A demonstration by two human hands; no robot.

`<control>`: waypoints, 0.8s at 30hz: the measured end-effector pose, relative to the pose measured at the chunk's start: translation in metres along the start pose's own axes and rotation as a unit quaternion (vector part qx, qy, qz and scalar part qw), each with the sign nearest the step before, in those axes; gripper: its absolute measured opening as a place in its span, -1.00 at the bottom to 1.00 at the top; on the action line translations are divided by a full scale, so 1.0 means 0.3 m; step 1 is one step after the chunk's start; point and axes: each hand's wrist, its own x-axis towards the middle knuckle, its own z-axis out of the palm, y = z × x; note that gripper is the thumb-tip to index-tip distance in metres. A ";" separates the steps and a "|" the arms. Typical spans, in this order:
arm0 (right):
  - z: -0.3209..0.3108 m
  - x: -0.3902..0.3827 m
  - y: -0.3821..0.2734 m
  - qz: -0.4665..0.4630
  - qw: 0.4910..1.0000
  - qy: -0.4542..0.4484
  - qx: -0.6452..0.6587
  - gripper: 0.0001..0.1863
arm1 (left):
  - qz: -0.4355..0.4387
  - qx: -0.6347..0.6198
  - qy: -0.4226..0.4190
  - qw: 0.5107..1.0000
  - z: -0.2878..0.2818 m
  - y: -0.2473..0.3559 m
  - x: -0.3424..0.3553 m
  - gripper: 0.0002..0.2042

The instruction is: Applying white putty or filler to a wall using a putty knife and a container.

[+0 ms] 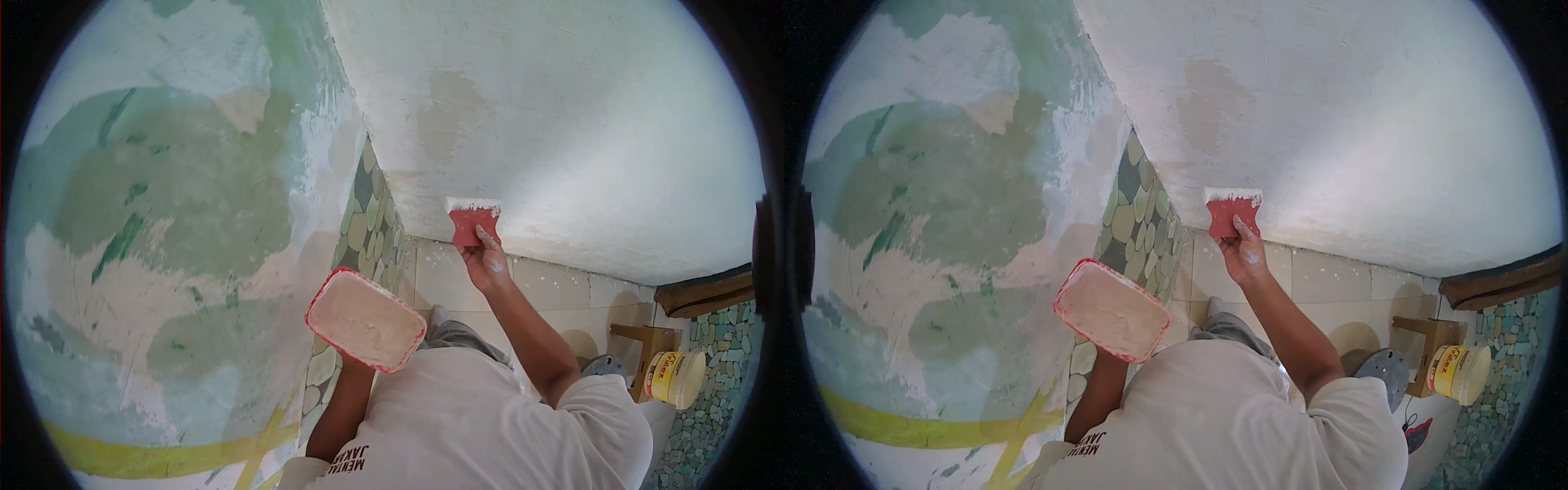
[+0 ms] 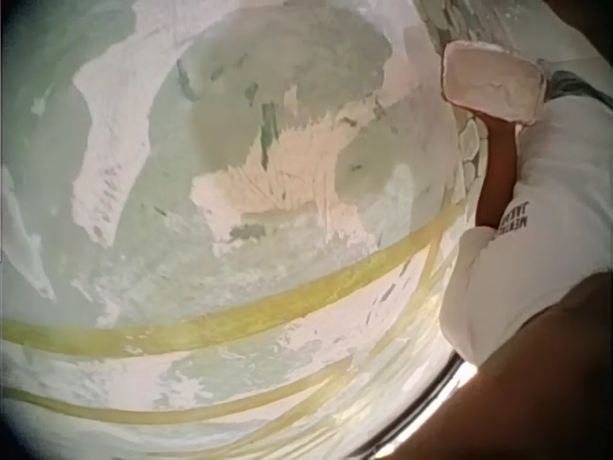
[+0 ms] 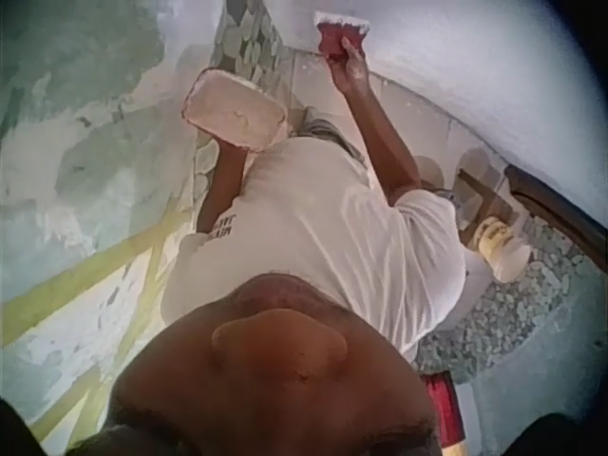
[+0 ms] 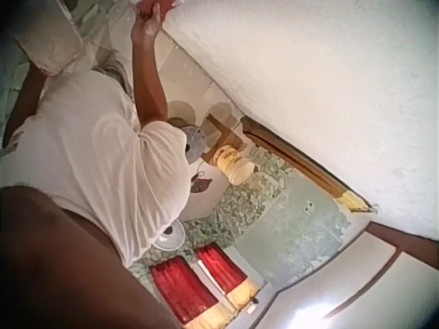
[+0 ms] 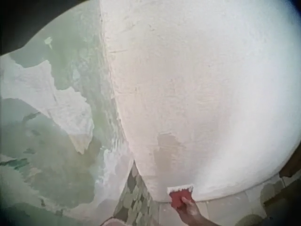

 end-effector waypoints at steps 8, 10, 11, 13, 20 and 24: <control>-0.231 0.605 0.275 -0.001 0.987 0.136 0.085 -0.76 | -0.057 0.015 0.083 0.995 0.104 0.031 0.045 -0.55; -0.276 0.737 0.299 -0.053 0.976 0.157 0.141 -0.75 | -0.035 0.080 0.008 0.996 0.203 0.016 0.063 -0.56; -0.252 0.793 0.292 -0.049 0.975 0.161 0.143 -0.75 | -0.036 0.083 0.013 0.996 0.184 0.018 0.068 -0.56; -0.186 0.892 0.236 -0.065 0.964 0.228 0.117 -0.78 | -0.077 -0.046 -0.005 0.996 0.131 0.024 0.069 -0.49; -0.110 0.706 0.203 -0.048 0.983 0.127 0.122 -0.72 | -0.030 -0.215 -0.291 0.932 0.093 -0.026 0.176 -0.55; -0.223 0.681 0.307 0.024 0.979 0.177 0.102 -0.71 | -0.093 -0.049 0.035 0.994 0.235 0.064 0.138 -0.49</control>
